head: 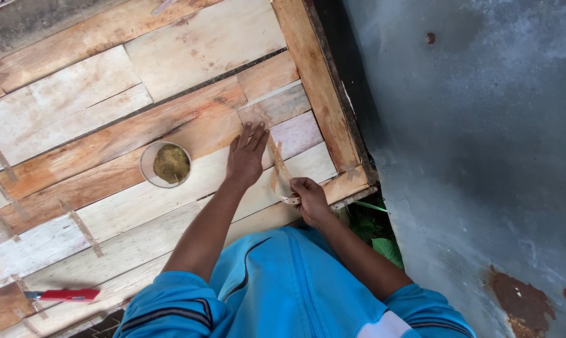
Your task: Applying glue to thin wood veneer strips and placing them onto a wooden surface to create a decorative or functional panel.
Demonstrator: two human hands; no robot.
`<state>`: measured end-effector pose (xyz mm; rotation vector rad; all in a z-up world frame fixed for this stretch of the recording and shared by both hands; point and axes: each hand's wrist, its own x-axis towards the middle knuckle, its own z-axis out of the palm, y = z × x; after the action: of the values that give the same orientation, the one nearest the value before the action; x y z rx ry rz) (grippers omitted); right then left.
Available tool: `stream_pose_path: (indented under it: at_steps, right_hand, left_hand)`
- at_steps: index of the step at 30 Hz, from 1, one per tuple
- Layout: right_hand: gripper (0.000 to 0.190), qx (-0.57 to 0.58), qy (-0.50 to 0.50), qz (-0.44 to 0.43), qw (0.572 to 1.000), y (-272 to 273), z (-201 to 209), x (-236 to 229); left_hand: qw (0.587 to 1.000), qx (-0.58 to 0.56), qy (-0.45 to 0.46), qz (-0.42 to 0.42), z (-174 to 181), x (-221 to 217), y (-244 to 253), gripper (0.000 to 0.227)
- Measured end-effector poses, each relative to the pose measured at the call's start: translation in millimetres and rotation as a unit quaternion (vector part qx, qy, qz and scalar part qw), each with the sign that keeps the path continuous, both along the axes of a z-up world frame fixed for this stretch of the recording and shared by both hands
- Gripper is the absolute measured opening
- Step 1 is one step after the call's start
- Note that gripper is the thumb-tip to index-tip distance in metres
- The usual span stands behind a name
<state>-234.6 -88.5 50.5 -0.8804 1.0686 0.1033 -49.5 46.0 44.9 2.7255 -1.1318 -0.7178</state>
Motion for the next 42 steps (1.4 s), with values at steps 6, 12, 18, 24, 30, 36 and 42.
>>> stream_pose_path:
  at_steps: [6,12,18,24,30,36,42]
  right_hand:
    - [0.012,-0.005,0.013,-0.013,1.0,4,4,2]
    - [0.014,-0.014,0.015,-0.001,1.0,3,10,3]
    - [0.015,-0.048,0.02,0.033,0.998,1,15,5]
    - [0.014,-0.074,0.004,0.029,0.997,1,-3,1]
    - [0.015,-0.093,-0.002,0.046,0.995,-3,1,0]
    - [0.019,-0.105,-0.007,0.064,0.992,-6,7,2]
    - [0.019,-0.113,-0.007,0.067,0.991,-8,13,4]
  left_hand:
    - [0.999,0.023,-0.009,-0.033,4,1,-2,0.074]
    - [0.999,0.013,-0.024,-0.047,-3,4,-2,0.073]
    - [0.998,0.005,-0.036,-0.054,-7,5,-6,0.073]
    - [0.998,0.043,0.014,-0.043,11,9,-12,0.075]
    - [0.998,0.049,0.031,0.027,15,9,-12,0.078]
    - [0.997,0.048,0.04,0.04,8,15,-5,0.078]
    - [0.998,0.058,0.031,0.023,0,14,-9,0.079]
